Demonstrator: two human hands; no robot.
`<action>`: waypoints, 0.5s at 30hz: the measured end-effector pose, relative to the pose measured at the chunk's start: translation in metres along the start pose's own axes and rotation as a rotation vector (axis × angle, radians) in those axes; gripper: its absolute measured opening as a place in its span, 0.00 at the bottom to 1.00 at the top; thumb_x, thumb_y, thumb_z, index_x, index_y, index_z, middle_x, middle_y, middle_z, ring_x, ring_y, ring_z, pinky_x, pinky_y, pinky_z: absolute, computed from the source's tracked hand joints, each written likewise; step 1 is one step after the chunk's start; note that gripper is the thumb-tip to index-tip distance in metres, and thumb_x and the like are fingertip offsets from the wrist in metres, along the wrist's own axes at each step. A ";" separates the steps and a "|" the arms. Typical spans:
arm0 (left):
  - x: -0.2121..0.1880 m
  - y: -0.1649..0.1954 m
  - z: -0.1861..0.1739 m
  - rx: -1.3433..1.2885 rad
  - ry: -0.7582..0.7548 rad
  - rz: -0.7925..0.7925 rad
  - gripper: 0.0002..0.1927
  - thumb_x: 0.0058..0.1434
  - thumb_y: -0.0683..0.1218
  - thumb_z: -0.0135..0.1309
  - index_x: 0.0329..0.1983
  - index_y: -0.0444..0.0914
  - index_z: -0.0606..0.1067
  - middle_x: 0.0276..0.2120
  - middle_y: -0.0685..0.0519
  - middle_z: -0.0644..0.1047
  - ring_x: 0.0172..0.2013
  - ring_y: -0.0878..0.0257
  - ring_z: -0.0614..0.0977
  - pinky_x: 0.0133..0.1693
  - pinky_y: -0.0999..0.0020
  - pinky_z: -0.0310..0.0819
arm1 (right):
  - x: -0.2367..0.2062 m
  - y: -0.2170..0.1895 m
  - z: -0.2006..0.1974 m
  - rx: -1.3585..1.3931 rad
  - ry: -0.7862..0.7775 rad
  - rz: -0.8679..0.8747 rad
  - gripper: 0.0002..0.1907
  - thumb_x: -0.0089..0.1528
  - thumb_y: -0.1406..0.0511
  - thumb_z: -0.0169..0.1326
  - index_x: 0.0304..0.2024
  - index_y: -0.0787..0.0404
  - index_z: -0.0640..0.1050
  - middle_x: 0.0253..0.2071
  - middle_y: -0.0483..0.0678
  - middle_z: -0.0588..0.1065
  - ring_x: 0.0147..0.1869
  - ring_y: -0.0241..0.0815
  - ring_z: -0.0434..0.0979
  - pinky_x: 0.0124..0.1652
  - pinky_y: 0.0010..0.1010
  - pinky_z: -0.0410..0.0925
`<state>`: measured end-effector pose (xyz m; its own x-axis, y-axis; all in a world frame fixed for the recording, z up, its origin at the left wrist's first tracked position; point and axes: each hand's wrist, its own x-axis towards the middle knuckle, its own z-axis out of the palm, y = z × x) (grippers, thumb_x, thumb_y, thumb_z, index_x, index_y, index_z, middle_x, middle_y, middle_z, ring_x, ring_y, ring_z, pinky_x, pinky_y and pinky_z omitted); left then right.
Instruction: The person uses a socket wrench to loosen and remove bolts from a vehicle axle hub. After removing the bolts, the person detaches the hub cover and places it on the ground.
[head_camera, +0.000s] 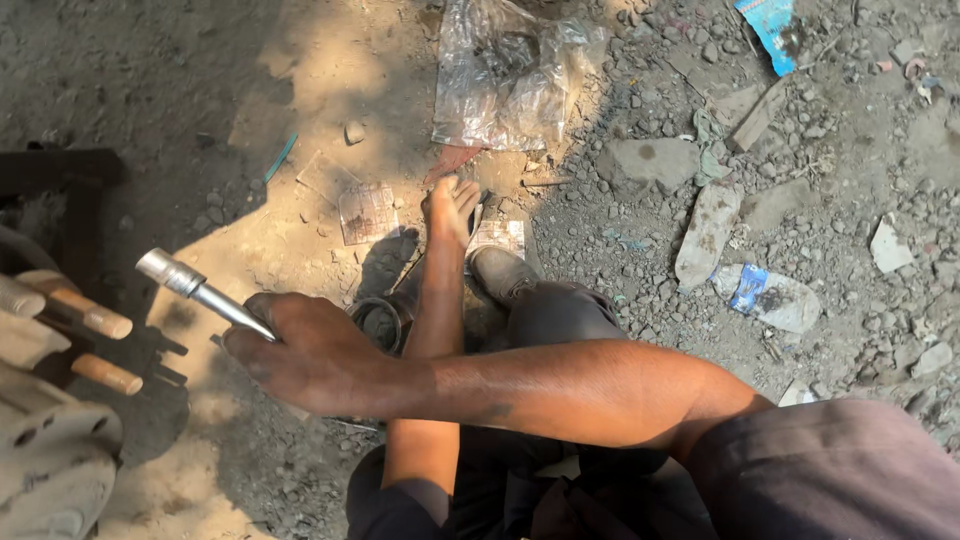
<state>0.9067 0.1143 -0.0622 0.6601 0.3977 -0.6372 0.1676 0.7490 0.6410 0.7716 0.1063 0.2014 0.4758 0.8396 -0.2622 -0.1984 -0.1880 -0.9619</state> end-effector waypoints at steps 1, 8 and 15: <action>0.009 0.001 0.017 0.001 -0.049 0.007 0.29 0.67 0.49 0.47 0.63 0.22 0.65 0.53 0.33 0.75 0.54 0.43 0.81 0.57 0.54 0.81 | -0.001 -0.003 -0.005 -0.037 0.023 -0.005 0.22 0.65 0.54 0.45 0.39 0.68 0.75 0.20 0.50 0.73 0.23 0.43 0.76 0.29 0.43 0.71; 0.037 0.035 0.076 -0.114 -0.287 0.112 0.37 0.70 0.57 0.43 0.75 0.34 0.49 0.70 0.35 0.62 0.70 0.46 0.66 0.68 0.51 0.64 | -0.004 -0.017 -0.028 -0.077 0.079 0.025 0.21 0.67 0.55 0.44 0.42 0.67 0.75 0.22 0.51 0.75 0.25 0.46 0.80 0.31 0.42 0.73; 0.007 0.001 -0.013 0.070 -0.267 0.081 0.36 0.72 0.61 0.37 0.75 0.34 0.56 0.69 0.38 0.67 0.68 0.47 0.70 0.64 0.52 0.68 | -0.006 -0.013 -0.017 -0.055 0.063 -0.032 0.21 0.67 0.55 0.45 0.42 0.69 0.76 0.22 0.51 0.75 0.25 0.45 0.79 0.32 0.42 0.73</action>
<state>0.9021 0.1242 -0.0716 0.8412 0.2946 -0.4534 0.1501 0.6784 0.7192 0.7862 0.0945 0.2146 0.5345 0.8121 -0.2343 -0.1358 -0.1911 -0.9721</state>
